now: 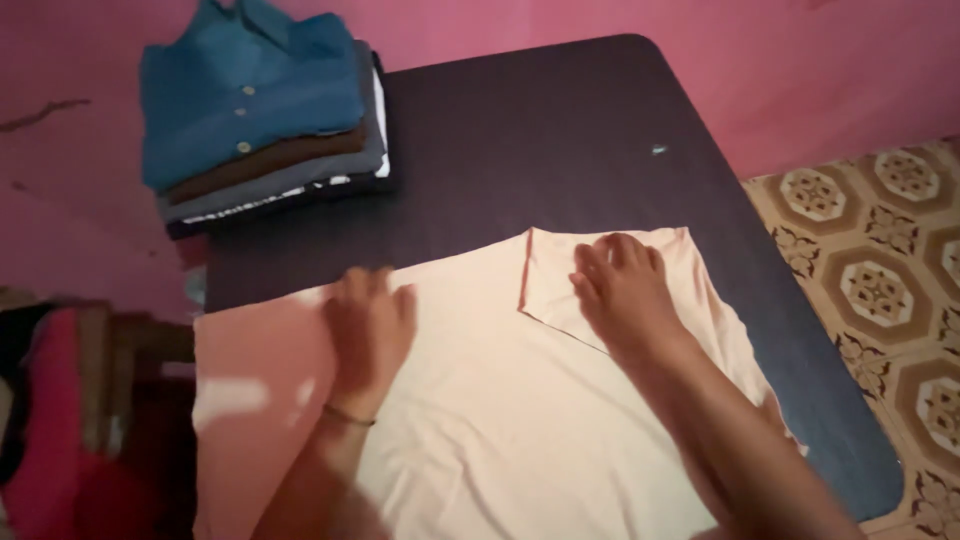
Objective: The person folds a light-colored t-shirt on a dark table. They smooth the fabric, fold the sleeves inward, fold the shirt in half lengthwise, then fold it into a compact rectangle and place it on a stack of folded clothes.
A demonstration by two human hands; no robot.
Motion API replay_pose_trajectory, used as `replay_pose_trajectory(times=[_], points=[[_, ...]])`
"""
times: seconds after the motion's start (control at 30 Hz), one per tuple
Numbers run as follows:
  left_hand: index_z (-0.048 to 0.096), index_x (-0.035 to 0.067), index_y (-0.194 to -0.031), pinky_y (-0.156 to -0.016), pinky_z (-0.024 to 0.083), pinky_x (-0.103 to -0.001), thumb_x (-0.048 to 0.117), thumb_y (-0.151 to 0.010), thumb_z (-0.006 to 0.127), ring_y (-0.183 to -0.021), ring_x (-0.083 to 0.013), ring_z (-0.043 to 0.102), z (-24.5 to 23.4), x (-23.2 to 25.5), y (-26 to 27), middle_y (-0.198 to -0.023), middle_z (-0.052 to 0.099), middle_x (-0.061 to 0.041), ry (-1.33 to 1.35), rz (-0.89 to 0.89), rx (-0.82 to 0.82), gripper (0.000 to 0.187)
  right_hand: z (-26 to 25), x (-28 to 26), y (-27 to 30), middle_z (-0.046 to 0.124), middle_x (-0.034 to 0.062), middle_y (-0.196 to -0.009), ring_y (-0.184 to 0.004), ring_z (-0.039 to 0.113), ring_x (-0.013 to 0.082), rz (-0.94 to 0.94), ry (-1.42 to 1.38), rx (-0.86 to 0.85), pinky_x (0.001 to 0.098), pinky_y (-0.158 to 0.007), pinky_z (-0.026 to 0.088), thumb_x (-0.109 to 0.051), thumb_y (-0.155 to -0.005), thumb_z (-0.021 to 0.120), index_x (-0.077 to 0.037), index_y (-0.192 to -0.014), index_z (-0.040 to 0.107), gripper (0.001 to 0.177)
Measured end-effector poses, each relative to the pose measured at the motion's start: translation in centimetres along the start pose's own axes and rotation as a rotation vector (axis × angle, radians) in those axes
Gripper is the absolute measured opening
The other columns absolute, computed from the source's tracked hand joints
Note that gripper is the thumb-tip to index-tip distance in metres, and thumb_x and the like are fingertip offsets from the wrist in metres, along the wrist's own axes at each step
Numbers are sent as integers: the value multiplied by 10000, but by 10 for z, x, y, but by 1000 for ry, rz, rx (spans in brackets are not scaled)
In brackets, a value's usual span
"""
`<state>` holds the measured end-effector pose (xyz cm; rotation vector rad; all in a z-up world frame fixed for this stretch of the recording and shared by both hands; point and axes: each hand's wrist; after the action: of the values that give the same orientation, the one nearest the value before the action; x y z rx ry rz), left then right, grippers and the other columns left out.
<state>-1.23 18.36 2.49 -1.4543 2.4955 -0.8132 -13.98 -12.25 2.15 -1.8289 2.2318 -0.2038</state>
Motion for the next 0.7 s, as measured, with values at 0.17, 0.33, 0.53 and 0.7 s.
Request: replay_pose_trajectory(times=[0.17,0.33,0.53,0.7], points=[[637,121,-1289,-921,412,-595,592,-871,617,-1218,-386,538,27,-64,44,-1213,582,-171,-200,-254,-121,630,-9,-5,6,448,249,-1502,-1456,393,462,9,-52,-10,695,-1132,284,-506,-1043,426,-227,-1357,593,453],[595,28,-1442,-982,350,-783,550,-935,616,-1383,-533,486,13,-54,58,-1426,562,-364,-197,-212,-12,727,-9,-19,9,335,226,-1643,-1562,222,423,7,-52,-224,674,-1201,176,-579,-1058,325,-242,-1552,464,614],[473,86,-1539,-1097,234,-776,651,-962,441,-1522,-463,285,-8,-57,38,-1607,381,-283,-99,-350,-368,809,-1,-7,-5,187,163,-1716,-1596,116,365,31,47,-389,633,-1240,123,-677,-1023,257,-312,-1627,289,706],[395,88,-1576,-1119,182,-769,651,-967,406,-1553,-451,195,-6,-58,22,-1637,294,-285,-37,-393,-443,830,24,11,-25,199,102,-1729,-1595,154,334,20,119,-347,605,-1236,163,-724,-1014,207,-369,-1631,280,715]])
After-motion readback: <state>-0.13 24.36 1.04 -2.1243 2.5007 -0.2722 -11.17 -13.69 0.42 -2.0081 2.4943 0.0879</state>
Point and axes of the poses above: each hand's wrist, its own y-axis away from the middle knuckle, its own z-axis out of the palm, x = y × z
